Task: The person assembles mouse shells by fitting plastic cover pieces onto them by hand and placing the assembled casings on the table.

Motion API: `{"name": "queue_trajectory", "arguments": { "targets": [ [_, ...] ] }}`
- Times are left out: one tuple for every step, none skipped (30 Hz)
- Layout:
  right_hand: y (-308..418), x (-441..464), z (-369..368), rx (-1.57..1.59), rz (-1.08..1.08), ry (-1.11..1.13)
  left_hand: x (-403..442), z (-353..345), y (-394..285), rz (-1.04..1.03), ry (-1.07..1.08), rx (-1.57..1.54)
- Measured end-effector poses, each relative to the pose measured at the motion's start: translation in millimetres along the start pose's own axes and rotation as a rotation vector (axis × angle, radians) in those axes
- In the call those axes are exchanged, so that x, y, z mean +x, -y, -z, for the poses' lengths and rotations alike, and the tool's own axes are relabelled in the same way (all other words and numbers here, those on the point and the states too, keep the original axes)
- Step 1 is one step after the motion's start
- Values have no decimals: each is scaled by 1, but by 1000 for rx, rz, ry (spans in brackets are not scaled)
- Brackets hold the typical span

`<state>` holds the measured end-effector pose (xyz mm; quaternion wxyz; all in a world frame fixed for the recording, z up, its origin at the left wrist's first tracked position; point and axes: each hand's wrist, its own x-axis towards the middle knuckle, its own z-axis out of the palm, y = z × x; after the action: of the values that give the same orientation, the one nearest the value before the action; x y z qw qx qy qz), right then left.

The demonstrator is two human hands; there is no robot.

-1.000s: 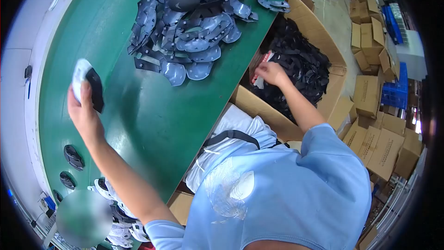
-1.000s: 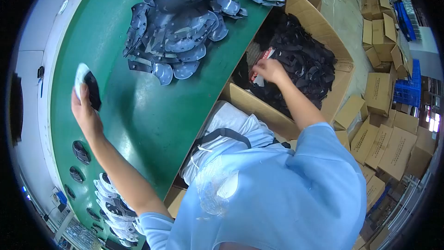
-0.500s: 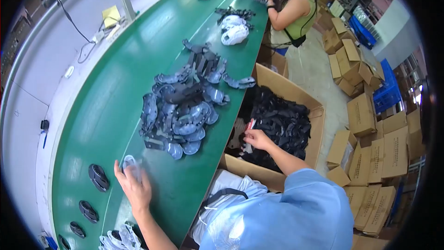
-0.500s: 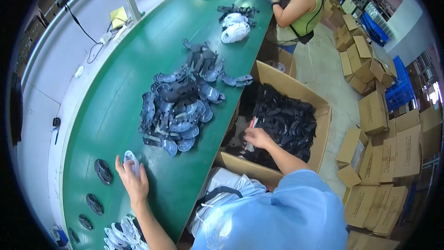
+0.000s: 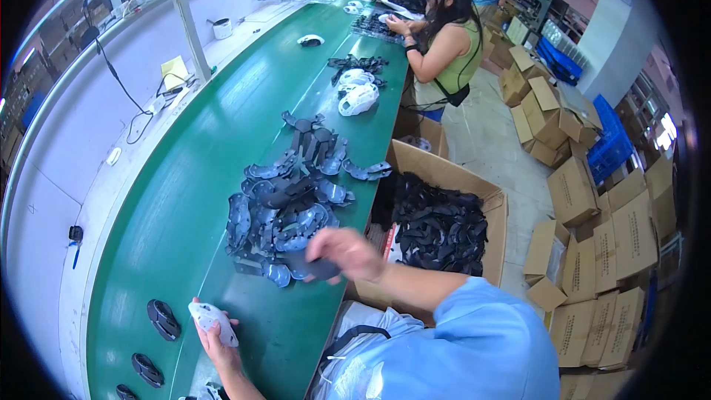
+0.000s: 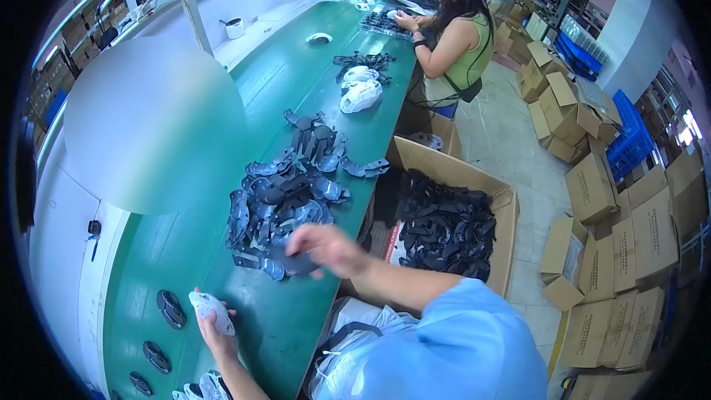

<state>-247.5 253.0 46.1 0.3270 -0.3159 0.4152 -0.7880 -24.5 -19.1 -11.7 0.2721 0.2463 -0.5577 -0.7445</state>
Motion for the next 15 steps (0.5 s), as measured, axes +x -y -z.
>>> {"name": "queue_trajectory", "arguments": {
  "targets": [
    [-11, 13, -26, 36, -29, 45, -2, 1, -1, 11, 4, -58],
    [-30, 24, -42, 10, -137, 163, -2, 3, -1, 17, 23, -89],
    [-42, 35, -58, 10, -213, 299, -3, 9, 2, 20, 5, -112],
    [-64, 44, -71, -18, -91, 285, -2, 14, 5, 65, 10, -235],
    [-93, 52, -94, -9, 8, 276, -2, 18, 18, 79, -127, -313],
    [-90, 57, -103, 24, -325, 252, -4, 12, 20, 16, -202, -368],
    [-95, 63, -113, 3, -328, 236, -3, 12, 27, 34, -280, -489],
    [-105, 68, -123, -13, -314, 236, -4, 6, 23, -70, -321, -453],
    [-121, 69, -128, 132, -366, 204, -6, 2, 16, -77, -346, -430],
    [-133, 69, -131, 145, -402, 187, -7, -4, 11, -176, -366, -374],
    [-139, 69, -132, 88, -421, 166, -6, -9, 6, -274, -388, -318],
    [-146, 68, -135, 110, -401, 176, -4, -5, 10, -319, -416, -293],
    [-149, 68, -138, 127, -405, 172, -8, -1, 9, -293, -409, -299],
    [-151, 70, -140, 146, -419, 171, -8, 2, 7, -293, -420, -273],
    [-151, 69, -131, 158, -411, 164, -8, -3, 14, -302, -408, -253]
  ]
}}
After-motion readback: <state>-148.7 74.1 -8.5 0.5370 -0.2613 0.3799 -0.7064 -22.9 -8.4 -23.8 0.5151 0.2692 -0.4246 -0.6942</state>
